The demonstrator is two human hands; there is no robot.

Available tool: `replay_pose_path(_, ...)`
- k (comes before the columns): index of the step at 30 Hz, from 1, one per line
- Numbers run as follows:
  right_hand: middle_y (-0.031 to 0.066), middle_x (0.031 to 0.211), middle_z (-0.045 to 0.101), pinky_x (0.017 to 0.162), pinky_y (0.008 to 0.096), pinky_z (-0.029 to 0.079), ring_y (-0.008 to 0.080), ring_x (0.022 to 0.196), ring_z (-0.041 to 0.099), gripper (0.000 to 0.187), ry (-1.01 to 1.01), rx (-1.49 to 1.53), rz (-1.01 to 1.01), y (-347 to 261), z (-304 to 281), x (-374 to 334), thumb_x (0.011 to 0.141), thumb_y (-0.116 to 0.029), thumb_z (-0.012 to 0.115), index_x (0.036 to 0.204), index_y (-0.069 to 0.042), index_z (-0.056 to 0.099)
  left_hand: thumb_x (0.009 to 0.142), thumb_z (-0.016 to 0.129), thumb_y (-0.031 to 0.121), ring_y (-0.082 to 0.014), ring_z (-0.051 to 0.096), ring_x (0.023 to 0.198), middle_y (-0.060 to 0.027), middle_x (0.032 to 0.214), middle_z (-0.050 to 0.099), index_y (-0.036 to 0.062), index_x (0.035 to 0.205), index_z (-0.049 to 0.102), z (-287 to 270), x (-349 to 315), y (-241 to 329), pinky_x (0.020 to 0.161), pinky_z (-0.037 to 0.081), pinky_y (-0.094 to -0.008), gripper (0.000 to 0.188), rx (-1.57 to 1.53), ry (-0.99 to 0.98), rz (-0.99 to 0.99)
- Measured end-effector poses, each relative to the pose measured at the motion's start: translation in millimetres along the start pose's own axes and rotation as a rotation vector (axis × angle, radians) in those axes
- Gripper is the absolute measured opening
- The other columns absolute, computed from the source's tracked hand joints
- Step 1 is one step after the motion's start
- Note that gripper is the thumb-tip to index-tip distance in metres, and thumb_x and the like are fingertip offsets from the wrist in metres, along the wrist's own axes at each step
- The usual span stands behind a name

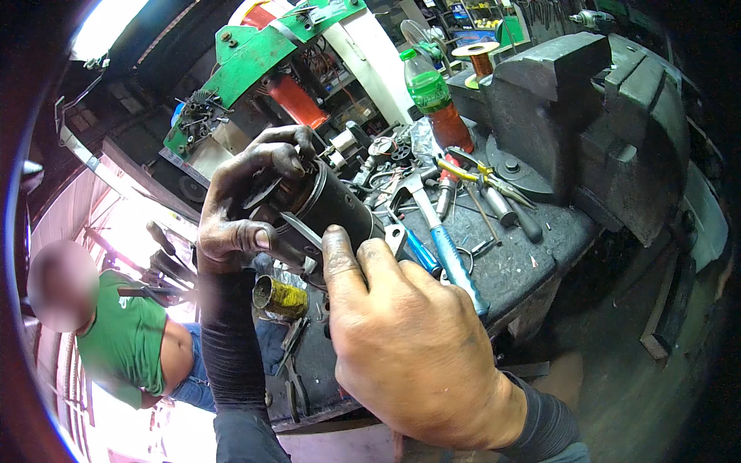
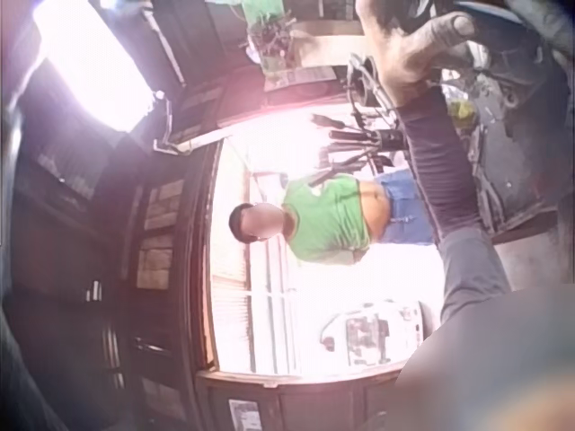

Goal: The person cleans a mechanical component with a cloth, then uses pliers and a screwdriver to manipulate small parts. They attach a metal plate to the component and continue assembling it with various tools.

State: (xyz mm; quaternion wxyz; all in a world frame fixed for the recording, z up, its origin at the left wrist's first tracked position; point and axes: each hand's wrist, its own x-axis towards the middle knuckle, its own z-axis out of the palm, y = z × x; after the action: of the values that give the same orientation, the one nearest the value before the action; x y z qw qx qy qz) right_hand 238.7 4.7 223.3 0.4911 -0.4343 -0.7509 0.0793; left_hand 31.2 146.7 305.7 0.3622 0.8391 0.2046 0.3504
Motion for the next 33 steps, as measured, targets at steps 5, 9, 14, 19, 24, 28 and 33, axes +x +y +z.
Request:
replay_pose_path(5, 0.0268, 0.101, 0.067, 0.075, 0.0447, 0.057, 0.0416, 0.085, 0.069, 0.051, 0.140, 0.224, -0.067, 22, 28, 1, 0.087, 0.006, 0.067, 0.137, 0.008, 0.062, 0.057, 0.096, 0.046, -0.0279, 0.058, 0.124, -0.0159, 0.130, 0.060, -0.0011, 0.114, 0.073, -2, 1, 1, 0.109, 0.043, -0.0381, 0.077, 0.005, -0.028, 0.022)
replay_pose_path(9, 0.0262, 0.100, 0.070, 0.076, 0.0419, 0.058, 0.0402, 0.084, 0.070, 0.048, 0.178, 0.331, -0.101, 36, 41, 1, 0.087, 0.008, 0.066, 0.135, 0.008, 0.065, 0.057, 0.096, 0.046, -0.0274, 0.058, 0.124, -0.0155, 0.130, 0.060, -0.0010, 0.114, 0.073, -5, 1, 0, 0.109, 0.044, -0.0380, 0.078, 0.028, -0.038, 0.030)
replay_pose_path(14, 0.0251, 0.103, 0.072, 0.076, 0.0388, 0.058, 0.0373, 0.086, 0.072, 0.047, 0.078, 0.447, -0.123, 47, 25, 11, 0.087, 0.010, 0.065, 0.133, 0.006, 0.066, 0.058, 0.096, 0.046, -0.0275, 0.058, 0.125, -0.0155, 0.131, 0.060, -0.0007, 0.115, 0.073, -5, 1, 0, 0.109, 0.043, -0.0377, 0.077, 0.033, -0.038, 0.027)
replay_pose_path(19, 0.0177, 0.095, 0.064, 0.069, 0.0435, 0.056, 0.0346, 0.077, 0.067, 0.059, 0.051, 0.003, -0.107, 17, 6, 5, 0.083, 0.003, 0.069, 0.141, 0.005, 0.061, 0.059, 0.097, 0.041, -0.0258, 0.058, 0.125, -0.0149, 0.131, 0.060, -0.0009, 0.113, 0.073, -4, 1, 3, 0.109, 0.044, -0.0369, 0.072, 0.001, -0.042, 0.001)
replay_pose_path(24, 0.0161, 0.093, 0.061, 0.068, 0.0422, 0.055, 0.0329, 0.077, 0.065, 0.063, 0.020, -0.104, -0.114, 10, -1, 6, 0.079, 0.004, 0.070, 0.141, 0.006, 0.061, 0.061, 0.098, 0.032, -0.0238, 0.059, 0.124, -0.0135, 0.131, 0.060, 0.0000, 0.109, 0.074, -5, 2, 3, 0.109, 0.044, -0.0359, 0.062, 0.005, -0.047, -0.017)
replay_pose_path(28, 0.0173, 0.090, 0.062, 0.068, 0.0430, 0.054, 0.0340, 0.078, 0.065, 0.057, 0.007, -0.004, -0.072, 22, -9, -1, 0.082, 0.005, 0.067, 0.139, 0.004, 0.063, 0.062, 0.098, 0.031, -0.0231, 0.059, 0.123, -0.0127, 0.129, 0.061, 0.0013, 0.108, 0.075, -6, 3, 1, 0.108, 0.044, -0.0362, 0.060, 0.058, -0.056, 0.009)
replay_pose_path(33, 0.0251, 0.101, 0.067, 0.078, 0.0474, 0.056, 0.0440, 0.086, 0.068, 0.046, 0.123, 0.078, 0.049, 70, -18, -25, 0.090, 0.003, 0.065, 0.135, 0.004, 0.065, 0.062, 0.099, 0.030, -0.0214, 0.059, 0.126, -0.0111, 0.131, 0.064, 0.0012, 0.122, 0.072, -5, 2, 12, 0.109, 0.044, -0.0352, 0.071, 0.117, -0.042, -0.023)
